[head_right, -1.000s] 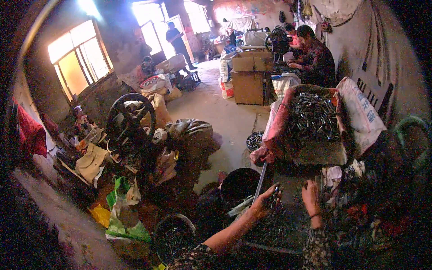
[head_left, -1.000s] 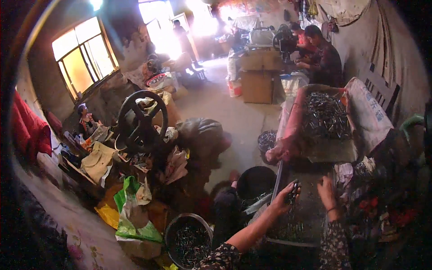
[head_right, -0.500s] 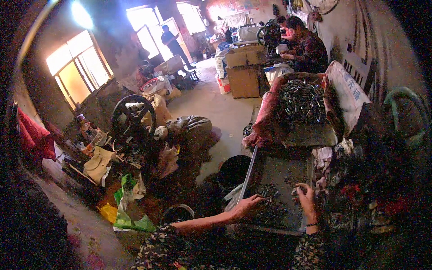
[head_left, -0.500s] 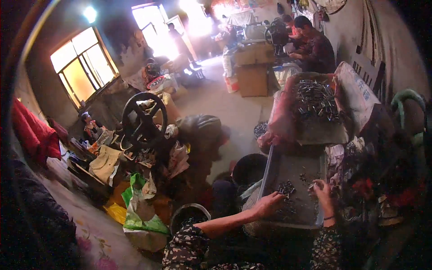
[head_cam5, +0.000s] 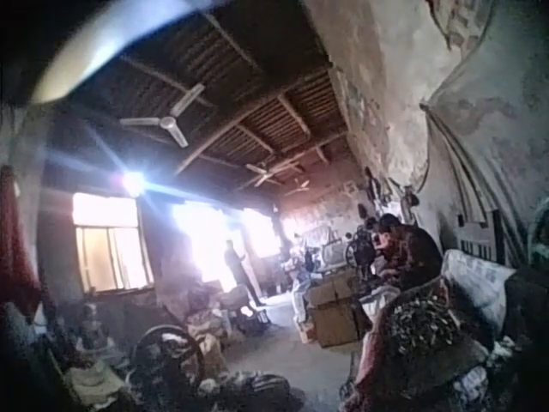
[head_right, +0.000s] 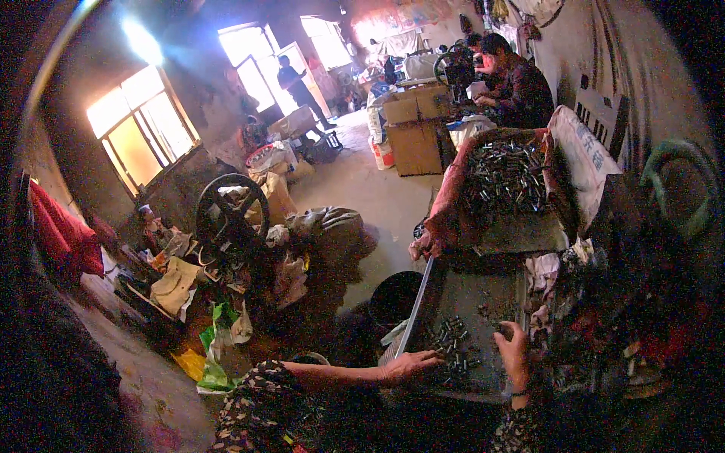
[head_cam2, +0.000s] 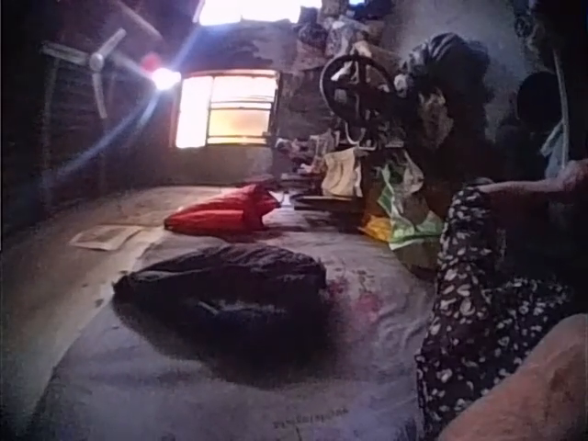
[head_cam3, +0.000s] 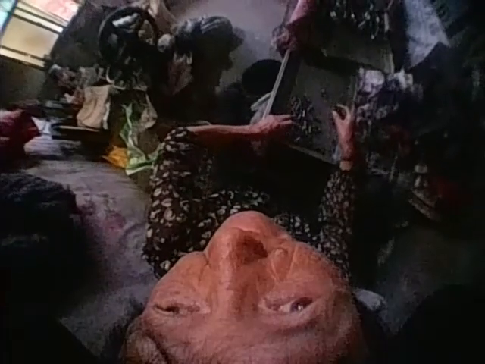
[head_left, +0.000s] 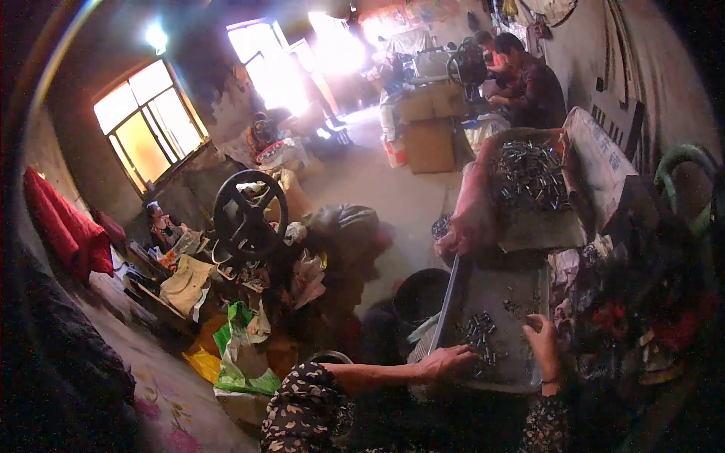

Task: The person assembles small metal parts into larger units by hand, placing them onto a metal tray.

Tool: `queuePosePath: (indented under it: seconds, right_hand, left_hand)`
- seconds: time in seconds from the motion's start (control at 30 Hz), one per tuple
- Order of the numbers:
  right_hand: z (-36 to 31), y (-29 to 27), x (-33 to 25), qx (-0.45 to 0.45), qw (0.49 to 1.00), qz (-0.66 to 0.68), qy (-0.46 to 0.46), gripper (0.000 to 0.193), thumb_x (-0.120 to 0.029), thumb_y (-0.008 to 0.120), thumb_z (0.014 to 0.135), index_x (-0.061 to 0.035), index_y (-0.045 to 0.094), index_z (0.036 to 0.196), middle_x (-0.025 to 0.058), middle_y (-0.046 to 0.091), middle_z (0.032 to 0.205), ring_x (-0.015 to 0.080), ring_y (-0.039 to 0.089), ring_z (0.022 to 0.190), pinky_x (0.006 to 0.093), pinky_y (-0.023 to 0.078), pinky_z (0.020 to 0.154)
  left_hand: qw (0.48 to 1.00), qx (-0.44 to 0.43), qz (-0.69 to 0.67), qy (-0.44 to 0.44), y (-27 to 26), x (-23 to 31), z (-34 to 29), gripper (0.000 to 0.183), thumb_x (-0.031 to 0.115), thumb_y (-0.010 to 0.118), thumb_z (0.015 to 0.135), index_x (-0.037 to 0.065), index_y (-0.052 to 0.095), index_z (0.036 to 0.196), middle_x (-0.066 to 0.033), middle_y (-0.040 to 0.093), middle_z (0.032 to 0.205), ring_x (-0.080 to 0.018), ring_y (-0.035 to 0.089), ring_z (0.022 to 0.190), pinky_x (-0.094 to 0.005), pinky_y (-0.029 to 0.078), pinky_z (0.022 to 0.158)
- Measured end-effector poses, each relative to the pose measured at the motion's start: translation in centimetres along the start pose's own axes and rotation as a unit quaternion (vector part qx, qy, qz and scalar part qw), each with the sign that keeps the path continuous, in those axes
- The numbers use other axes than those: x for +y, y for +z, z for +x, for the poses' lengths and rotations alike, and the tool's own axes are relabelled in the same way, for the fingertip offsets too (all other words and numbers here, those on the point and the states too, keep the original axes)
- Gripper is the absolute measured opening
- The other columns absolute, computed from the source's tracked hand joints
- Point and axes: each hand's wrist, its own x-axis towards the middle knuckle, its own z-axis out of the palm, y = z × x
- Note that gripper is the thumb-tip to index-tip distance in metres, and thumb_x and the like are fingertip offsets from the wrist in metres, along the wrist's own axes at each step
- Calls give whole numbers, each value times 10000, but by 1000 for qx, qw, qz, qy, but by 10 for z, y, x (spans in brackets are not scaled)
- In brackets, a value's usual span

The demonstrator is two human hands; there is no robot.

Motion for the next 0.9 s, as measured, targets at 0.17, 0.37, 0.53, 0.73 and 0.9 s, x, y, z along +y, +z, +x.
queuePosePath:
  seconds: [0.17, 0.37, 0.53, 0.73, 0.9]
  right_hand:
    - [-1, 6, 15, 26, 999, -15, -13, 237, -55, 576, 654, -1, 543, 882, 110, 570, 840, 182, 541, 780, 280, 420, 700]
    - [-3, 5, -1, 30, 998, -57, -15, 192, -86, 574, 657, -23, 557, 838, 108, 581, 807, 204, 555, 772, 298, 425, 687]
    - [-4, 5, -3, 45, 994, -97, -24, 166, -118, 574, 668, -44, 569, 816, 109, 586, 772, 228, 566, 741, 305, 431, 670]
    - [-5, 7, -4, 45, 994, -95, -24, 138, -145, 573, 683, -47, 573, 779, 105, 585, 710, 208, 571, 663, 301, 434, 599]
    - [-5, 6, -12, -13, 990, -123, 62, 170, -172, 596, 707, -21, 539, 762, 132, 569, 696, 279, 554, 648, 338, 416, 564]
  left_hand:
    - [993, 95, 16, 67, 19, -14, 6, 467, 125, 563, 675, 102, 385, 1106, -147, 436, 1031, -349, 473, 881, -398, 431, 687]
    - [994, 87, 9, 64, 8, -4, 6, 434, 121, 540, 687, 97, 396, 1096, -133, 440, 1038, -344, 479, 877, -392, 430, 694]
    - [996, 76, 0, 53, 12, -6, 7, 422, 127, 538, 688, 88, 402, 1085, -135, 447, 1025, -342, 481, 875, -391, 430, 696]
    - [995, 79, 14, 53, 19, -14, 8, 446, 155, 572, 663, 86, 402, 1070, -135, 448, 996, -335, 478, 876, -392, 432, 691]
    - [992, 103, 10, 72, 16, -10, 7, 437, 159, 586, 656, 84, 406, 1047, -128, 448, 957, -333, 476, 864, -391, 433, 682]
